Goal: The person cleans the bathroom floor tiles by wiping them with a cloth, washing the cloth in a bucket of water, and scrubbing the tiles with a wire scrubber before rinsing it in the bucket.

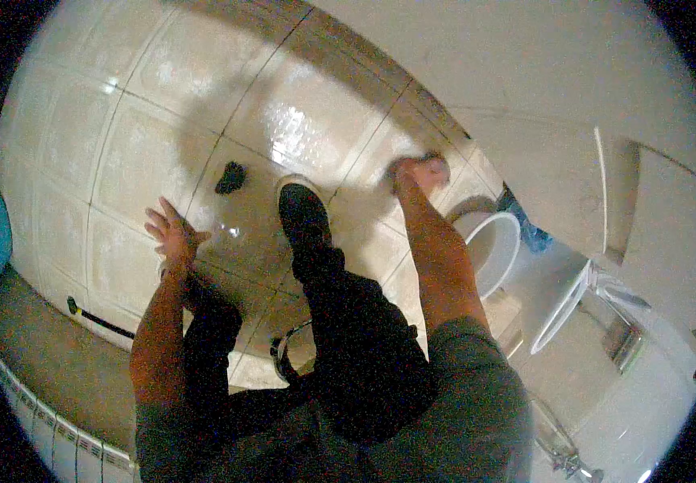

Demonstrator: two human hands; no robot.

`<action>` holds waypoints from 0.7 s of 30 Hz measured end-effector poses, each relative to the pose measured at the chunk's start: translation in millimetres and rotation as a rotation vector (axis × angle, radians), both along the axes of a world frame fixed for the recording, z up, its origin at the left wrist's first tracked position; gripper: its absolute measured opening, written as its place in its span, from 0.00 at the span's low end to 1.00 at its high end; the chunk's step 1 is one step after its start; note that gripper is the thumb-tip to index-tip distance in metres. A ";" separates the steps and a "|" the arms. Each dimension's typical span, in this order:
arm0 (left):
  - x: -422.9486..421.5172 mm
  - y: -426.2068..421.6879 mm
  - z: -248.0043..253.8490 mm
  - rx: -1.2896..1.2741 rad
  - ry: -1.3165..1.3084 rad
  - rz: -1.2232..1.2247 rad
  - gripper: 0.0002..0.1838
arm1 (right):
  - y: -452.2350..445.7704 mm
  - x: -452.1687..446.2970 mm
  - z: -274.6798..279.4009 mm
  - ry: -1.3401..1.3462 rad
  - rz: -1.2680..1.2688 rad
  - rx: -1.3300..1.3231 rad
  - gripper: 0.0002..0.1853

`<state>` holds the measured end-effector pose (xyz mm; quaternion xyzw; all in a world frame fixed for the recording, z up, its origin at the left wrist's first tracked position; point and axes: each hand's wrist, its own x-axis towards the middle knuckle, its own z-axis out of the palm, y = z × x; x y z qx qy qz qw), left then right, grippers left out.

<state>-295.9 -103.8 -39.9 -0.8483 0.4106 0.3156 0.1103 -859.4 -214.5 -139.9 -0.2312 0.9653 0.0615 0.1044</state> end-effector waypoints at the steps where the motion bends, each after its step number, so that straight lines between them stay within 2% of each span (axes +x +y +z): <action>1: 0.1 1.8 1.3 0.008 -0.004 0.002 0.76 | -9.4 22.3 7.3 -0.051 0.020 0.102 0.35; 3: -2.3 -3.2 8.1 0.005 0.006 0.010 0.76 | -43.9 119.3 36.3 -0.130 0.547 -0.133 0.29; 4: -2.7 -4.6 8.5 0.015 -0.004 0.010 0.77 | -46.6 140.0 8.3 -0.247 0.806 -0.415 0.30; 5: -3.1 -2.4 6.5 0.015 -0.011 0.002 0.77 | -51.7 175.1 28.8 -0.371 1.135 -0.594 0.30; 6: -1.9 1.1 4.0 0.009 -0.015 -0.006 0.76 | -45.0 197.2 49.7 -0.628 1.307 -0.557 0.32; 7: -0.5 2.1 1.5 -0.002 -0.019 -0.014 0.76 | -33.0 212.7 63.8 -0.581 1.510 -0.498 0.32; 8: 2.5 2.9 -0.4 -0.007 -0.024 -0.021 0.76 | -12.2 211.1 73.4 -0.494 1.514 -0.437 0.36; 9: 7.1 6.5 -1.0 -0.057 -0.028 -0.062 0.69 | 11.0 207.2 81.8 -0.414 1.509 -0.366 0.40; 10: 8.5 9.6 -1.9 -0.111 -0.031 -0.094 0.63 | 36.6 184.8 68.3 -0.349 1.388 -0.416 0.38; 11: 8.1 10.6 -2.7 -0.113 -0.038 -0.088 0.63 | 61.6 155.6 51.7 -0.286 1.272 -0.465 0.37; 14: -3.0 -1.0 -2.2 -0.696 -0.098 -0.423 0.29 | 130.5 90.7 54.5 -0.001 0.734 -0.359 0.38; 15: -12.9 -13.0 -11.8 -0.804 -0.010 -0.443 0.28 | 143.4 73.5 44.3 0.101 0.535 -0.245 0.39; 16: -29.7 -25.1 -8.0 -0.842 0.248 -0.340 0.28 | 144.3 68.3 55.6 0.061 0.546 -0.290 0.40; 17: -54.4 -34.9 -13.1 -0.662 0.232 -0.225 0.30 | 145.3 65.3 64.3 0.015 0.560 -0.331 0.41; 18: -65.9 -39.7 -19.8 -0.759 0.306 -0.334 0.33 | 144.1 60.8 61.4 -0.009 0.531 -0.318 0.41; 19: -82.0 -42.1 -21.9 -0.695 0.261 -0.404 0.33 | 145.5 58.0 57.1 -0.033 0.497 -0.300 0.40; 20: -97.8 -44.5 -23.5 -0.567 0.152 -0.444 0.29 | 146.8 59.8 61.2 -0.036 0.515 -0.287 0.40; 21: -104.0 -52.8 -16.8 -0.412 0.151 -0.466 0.24 | 143.1 59.8 62.0 -0.052 0.492 -0.324 0.38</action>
